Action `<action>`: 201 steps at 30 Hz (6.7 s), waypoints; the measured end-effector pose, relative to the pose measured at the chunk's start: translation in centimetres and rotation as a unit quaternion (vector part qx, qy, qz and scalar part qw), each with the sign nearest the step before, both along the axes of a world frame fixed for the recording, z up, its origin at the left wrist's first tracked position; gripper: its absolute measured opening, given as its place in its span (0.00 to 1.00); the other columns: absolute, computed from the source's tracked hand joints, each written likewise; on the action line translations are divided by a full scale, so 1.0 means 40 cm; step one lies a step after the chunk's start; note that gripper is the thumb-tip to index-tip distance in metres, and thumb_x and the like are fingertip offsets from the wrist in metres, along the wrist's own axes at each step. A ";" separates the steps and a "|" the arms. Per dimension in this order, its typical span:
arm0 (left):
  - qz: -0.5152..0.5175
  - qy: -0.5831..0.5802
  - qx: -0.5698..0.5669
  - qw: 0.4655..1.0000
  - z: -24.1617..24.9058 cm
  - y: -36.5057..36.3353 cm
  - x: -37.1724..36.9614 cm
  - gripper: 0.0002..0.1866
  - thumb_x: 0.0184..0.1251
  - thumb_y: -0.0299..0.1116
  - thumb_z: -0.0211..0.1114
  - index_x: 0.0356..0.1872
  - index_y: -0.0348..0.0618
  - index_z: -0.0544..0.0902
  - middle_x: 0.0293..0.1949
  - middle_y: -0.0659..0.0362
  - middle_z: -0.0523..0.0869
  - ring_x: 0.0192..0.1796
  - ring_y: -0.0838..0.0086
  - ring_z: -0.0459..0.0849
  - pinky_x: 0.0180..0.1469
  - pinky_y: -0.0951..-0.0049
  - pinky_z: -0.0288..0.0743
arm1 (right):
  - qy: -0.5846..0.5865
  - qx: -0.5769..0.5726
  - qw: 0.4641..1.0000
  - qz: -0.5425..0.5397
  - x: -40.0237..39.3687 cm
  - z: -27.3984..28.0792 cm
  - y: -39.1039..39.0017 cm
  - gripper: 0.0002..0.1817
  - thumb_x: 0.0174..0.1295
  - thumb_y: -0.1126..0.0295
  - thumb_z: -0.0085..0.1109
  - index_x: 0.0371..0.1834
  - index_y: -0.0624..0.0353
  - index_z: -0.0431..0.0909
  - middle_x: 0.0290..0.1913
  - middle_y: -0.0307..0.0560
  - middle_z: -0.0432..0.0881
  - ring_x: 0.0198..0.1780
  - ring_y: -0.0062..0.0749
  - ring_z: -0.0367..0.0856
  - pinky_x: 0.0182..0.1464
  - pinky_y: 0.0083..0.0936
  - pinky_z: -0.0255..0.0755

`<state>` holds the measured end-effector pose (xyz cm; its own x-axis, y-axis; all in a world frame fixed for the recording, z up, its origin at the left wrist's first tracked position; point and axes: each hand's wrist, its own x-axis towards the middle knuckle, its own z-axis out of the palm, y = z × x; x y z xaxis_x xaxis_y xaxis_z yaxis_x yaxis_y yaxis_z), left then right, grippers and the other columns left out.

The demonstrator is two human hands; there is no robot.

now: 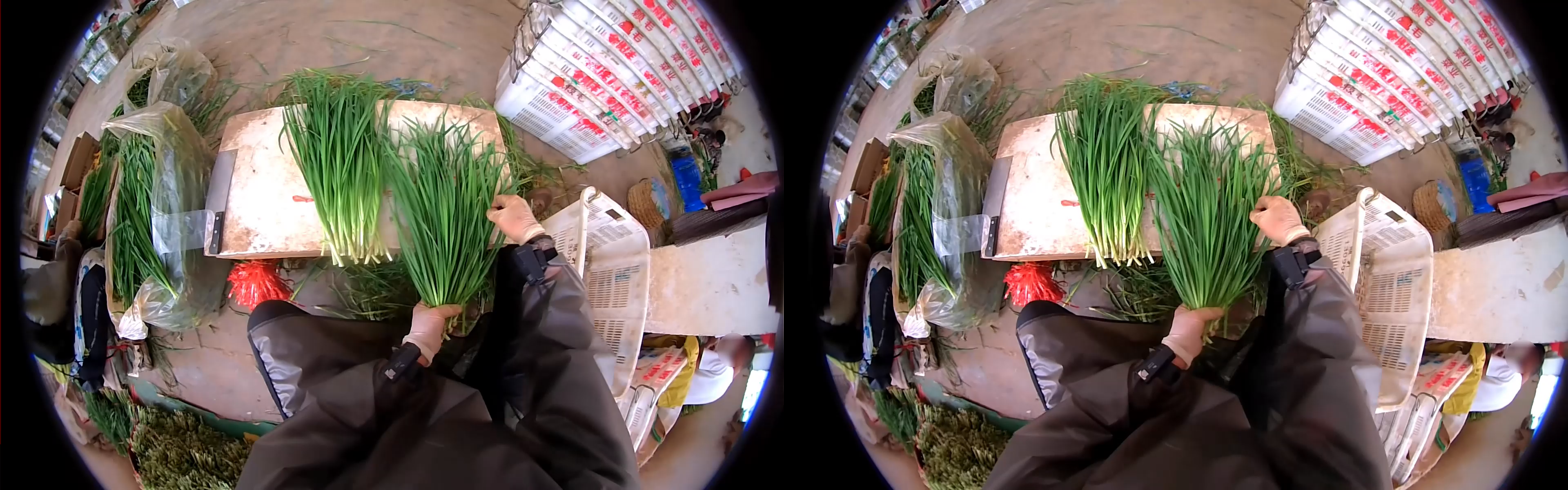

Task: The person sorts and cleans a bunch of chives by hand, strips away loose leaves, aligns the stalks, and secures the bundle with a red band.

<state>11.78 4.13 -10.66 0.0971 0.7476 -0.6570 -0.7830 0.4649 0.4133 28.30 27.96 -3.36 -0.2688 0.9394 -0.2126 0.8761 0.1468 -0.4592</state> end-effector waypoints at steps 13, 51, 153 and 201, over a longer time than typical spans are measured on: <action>-0.056 -0.065 0.002 0.996 0.055 0.008 -0.027 0.13 0.65 0.20 0.69 0.50 0.34 0.85 0.33 0.57 0.88 0.26 0.72 0.83 0.26 0.73 0.73 | -0.083 -0.099 0.989 -0.068 0.234 -0.094 -0.040 0.25 0.69 0.53 0.64 0.52 0.67 0.86 0.39 0.62 0.90 0.42 0.48 0.91 0.49 0.38 0.82; -0.118 -0.160 0.018 0.980 -0.001 -0.008 -0.029 0.14 0.68 0.25 0.67 0.53 0.33 0.85 0.39 0.58 0.89 0.34 0.73 0.84 0.33 0.74 0.76 | 0.027 0.148 0.979 -0.139 -0.075 0.011 -0.228 0.25 0.68 0.47 0.65 0.50 0.59 0.85 0.42 0.55 0.89 0.45 0.52 0.89 0.50 0.43 0.80; 0.166 0.386 0.113 0.900 0.005 0.298 -0.582 0.27 0.72 0.36 0.73 0.65 0.33 0.75 0.54 0.55 0.84 0.53 0.72 0.80 0.57 0.71 0.76 | 0.079 -0.107 0.990 -0.042 -0.678 0.053 -0.159 0.51 0.56 0.41 0.76 0.66 0.76 0.67 0.61 0.71 0.82 0.64 0.62 0.82 0.66 0.43 0.76; -0.059 0.729 0.131 0.670 0.081 0.410 -0.529 0.64 0.51 0.50 0.86 0.80 0.26 0.55 0.77 0.34 0.65 0.79 0.49 0.65 0.80 0.61 0.58 | 0.331 -0.273 0.850 0.305 -0.387 0.008 -0.183 0.14 0.70 0.74 0.60 0.56 0.57 0.87 0.56 0.46 0.89 0.53 0.34 0.88 0.59 0.31 0.79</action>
<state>-9.38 20.54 -7.41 -0.4357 0.8995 0.0331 0.5768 0.2509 0.7774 12.82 20.65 -3.04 -0.9010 0.3930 -0.1838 0.2358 0.0882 -0.9678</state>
